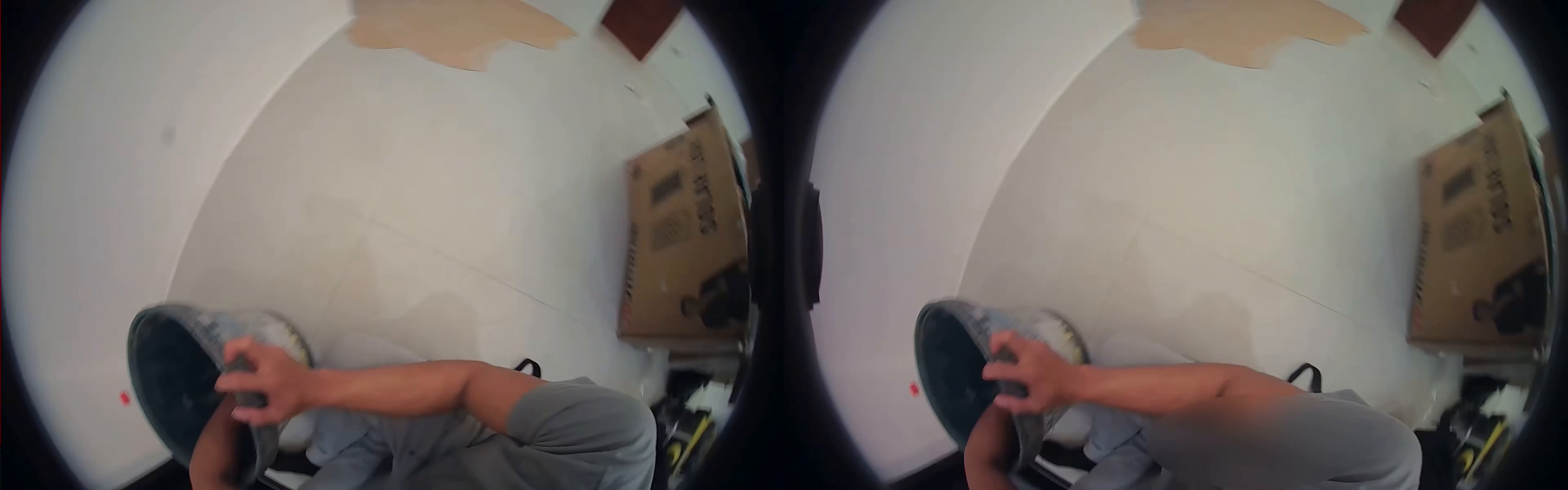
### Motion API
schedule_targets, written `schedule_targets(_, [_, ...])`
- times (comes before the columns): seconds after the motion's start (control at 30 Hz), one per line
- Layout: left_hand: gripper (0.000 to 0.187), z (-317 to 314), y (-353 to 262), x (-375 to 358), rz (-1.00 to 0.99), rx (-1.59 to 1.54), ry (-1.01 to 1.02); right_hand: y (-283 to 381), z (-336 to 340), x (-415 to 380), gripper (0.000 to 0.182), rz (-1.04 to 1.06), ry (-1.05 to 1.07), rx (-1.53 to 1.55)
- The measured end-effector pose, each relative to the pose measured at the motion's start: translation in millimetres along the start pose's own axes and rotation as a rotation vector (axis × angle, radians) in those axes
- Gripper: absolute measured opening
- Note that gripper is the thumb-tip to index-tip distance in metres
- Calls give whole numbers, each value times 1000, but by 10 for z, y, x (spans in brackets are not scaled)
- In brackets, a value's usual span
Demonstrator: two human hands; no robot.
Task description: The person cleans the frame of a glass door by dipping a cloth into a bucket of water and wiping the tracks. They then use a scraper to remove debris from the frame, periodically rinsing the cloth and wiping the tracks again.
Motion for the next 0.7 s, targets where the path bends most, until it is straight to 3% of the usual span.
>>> schedule_targets(0.33, [55,251,-26,-549,203,-747,52,105,162,-7,39,-32,-40,30])
schedule_targets(0.5, [58,316,-107,-901,269,-888,52,66,122,59,37,-6,-38,3])
schedule_targets(0.57, [59,294,-24,-895,332,-859,-16,68,158,50,38,-45,5,-49])
schedule_targets(0.6, [58,192,485,-692,361,-687,-151,57,137,44,40,-17,-26,-34])
schedule_targets(0.63, [52,320,146,-917,344,-694,-338,129,177,56,40,-101,-17,-8])
schedule_targets(0.7, [38,518,-202,-1188,338,-901,-285,165,197,77,39,-81,-22,-81])
Point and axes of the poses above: each hand's wrist, its own x-axis towards the middle knuckle, its own z-axis out of the back of the hand, y = z × x, the point moved 4 cm from there along x, towards the middle knuckle, and after that the axes turned 1 degree about x, right-handed, at the moved point
